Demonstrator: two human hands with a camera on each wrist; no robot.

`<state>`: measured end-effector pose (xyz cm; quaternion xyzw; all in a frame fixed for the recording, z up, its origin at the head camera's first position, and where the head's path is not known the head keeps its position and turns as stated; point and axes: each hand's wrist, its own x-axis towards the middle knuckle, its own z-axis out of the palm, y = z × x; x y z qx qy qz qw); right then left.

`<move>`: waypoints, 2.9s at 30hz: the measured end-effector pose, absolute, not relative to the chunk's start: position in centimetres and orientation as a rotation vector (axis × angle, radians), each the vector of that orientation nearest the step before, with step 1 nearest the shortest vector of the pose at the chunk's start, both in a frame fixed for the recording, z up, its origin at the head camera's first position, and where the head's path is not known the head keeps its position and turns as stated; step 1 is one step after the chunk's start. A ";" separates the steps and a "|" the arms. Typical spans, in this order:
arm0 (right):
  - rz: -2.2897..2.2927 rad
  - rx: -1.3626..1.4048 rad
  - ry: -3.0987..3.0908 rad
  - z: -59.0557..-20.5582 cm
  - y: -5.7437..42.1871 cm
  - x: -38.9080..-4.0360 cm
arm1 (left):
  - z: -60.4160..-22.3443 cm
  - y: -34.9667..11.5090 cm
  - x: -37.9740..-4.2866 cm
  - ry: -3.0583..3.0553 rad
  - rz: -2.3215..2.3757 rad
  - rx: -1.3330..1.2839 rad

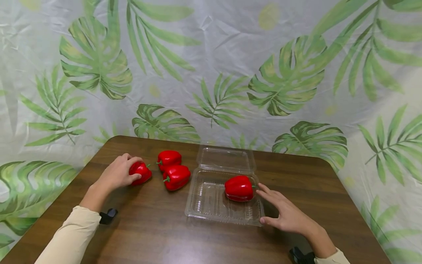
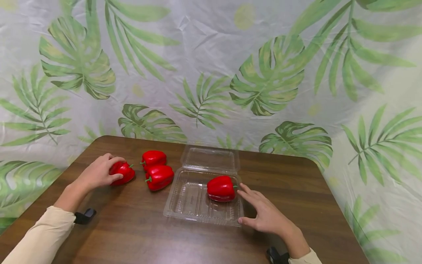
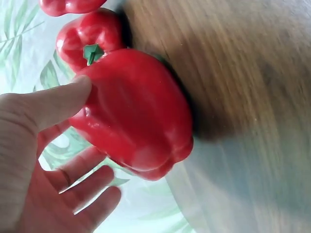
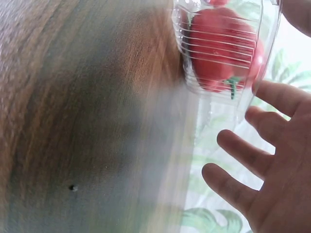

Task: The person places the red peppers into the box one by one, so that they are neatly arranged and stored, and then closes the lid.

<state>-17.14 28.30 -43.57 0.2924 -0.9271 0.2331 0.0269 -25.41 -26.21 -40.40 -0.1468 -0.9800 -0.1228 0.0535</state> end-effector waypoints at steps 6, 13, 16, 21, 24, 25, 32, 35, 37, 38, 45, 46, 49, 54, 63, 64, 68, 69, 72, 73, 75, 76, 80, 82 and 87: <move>0.741 0.889 -2.873 -43.5 28.4 -16.9 | -40.6 -26.2 -25.5 -2.989 -0.477 -0.485; 0.724 0.915 -2.855 -43.5 28.2 -17.1 | -40.9 -26.2 -25.2 -3.003 -0.457 -0.456; 0.706 0.922 -2.842 -43.6 28.3 -17.1 | -41.0 -26.0 -25.1 -2.995 -0.454 -0.454; 0.704 0.912 -2.851 -43.7 28.4 -17.0 | -41.2 -26.0 -25.0 -2.991 -0.463 -0.443; 0.717 0.909 -2.852 -43.7 28.4 -17.0 | -41.3 -26.0 -25.0 -2.991 -0.480 -0.439; 0.714 0.908 -2.852 -43.7 28.4 -17.1 | -41.3 -26.0 -25.1 -2.991 -0.487 -0.440; 0.697 0.915 -2.840 -43.5 28.2 -17.0 | -41.3 -26.0 -24.9 -2.982 -0.512 -0.431; 0.691 0.914 -2.836 -43.4 28.2 -17.0 | -41.3 -26.0 -24.8 -2.972 -0.528 -0.429; 0.693 0.915 -2.837 -43.5 28.2 -17.0 | -41.3 -26.1 -24.8 -2.971 -0.532 -0.426; 0.698 0.913 -2.840 -43.5 28.3 -17.0 | -41.4 -26.1 -24.8 -2.970 -0.534 -0.425; 0.742 0.910 -2.868 -43.6 28.4 -17.0 | -41.7 -26.4 -24.6 -2.955 -0.538 -0.416; 0.744 0.910 -2.868 -43.6 28.4 -17.0 | -41.8 -26.4 -24.6 -2.949 -0.539 -0.418; 0.732 0.914 -2.859 -43.5 28.5 -16.9 | -41.8 -26.4 -24.5 -2.935 -0.537 -0.427; 0.731 0.899 -2.862 -43.4 28.5 -16.8 | -41.4 -26.3 -23.9 -2.925 -0.565 -0.409; 0.741 0.910 -2.849 -43.3 28.3 -16.9 | -41.0 -26.0 -21.7 -2.865 -0.592 -0.483; 0.746 0.912 -2.848 -43.3 28.3 -16.9 | -41.0 -26.0 -21.5 -2.855 -0.596 -0.489; 0.757 0.923 -2.843 -43.5 28.4 -17.0 | -40.6 -25.8 -20.7 -2.815 -0.638 -0.497; 0.763 0.926 -2.844 -43.5 28.4 -17.0 | -40.4 -25.7 -20.5 -2.804 -0.647 -0.502; 0.779 0.921 -2.850 -43.7 28.4 -17.0 | -39.8 -25.2 -20.1 -2.762 -0.673 -0.535; 0.783 0.920 -2.851 -43.8 28.4 -17.0 | -39.7 -25.0 -20.0 -2.747 -0.679 -0.553; 0.785 0.922 -2.851 -43.9 28.4 -16.9 | -39.4 -24.7 -19.7 -2.724 -0.687 -0.582; 0.786 0.921 -2.850 -43.9 28.4 -16.9 | -39.3 -24.5 -19.6 -2.716 -0.689 -0.594; 0.782 0.921 -2.847 -44.0 28.4 -16.9 | -39.0 -24.1 -19.3 -2.710 -0.713 -0.623; 0.784 0.921 -2.849 -44.0 28.4 -16.9 | -38.8 -23.9 -19.2 -2.713 -0.740 -0.641; 0.782 0.917 -2.858 -43.7 28.4 -17.1 | -38.1 -23.1 -18.9 -2.685 -0.782 -0.697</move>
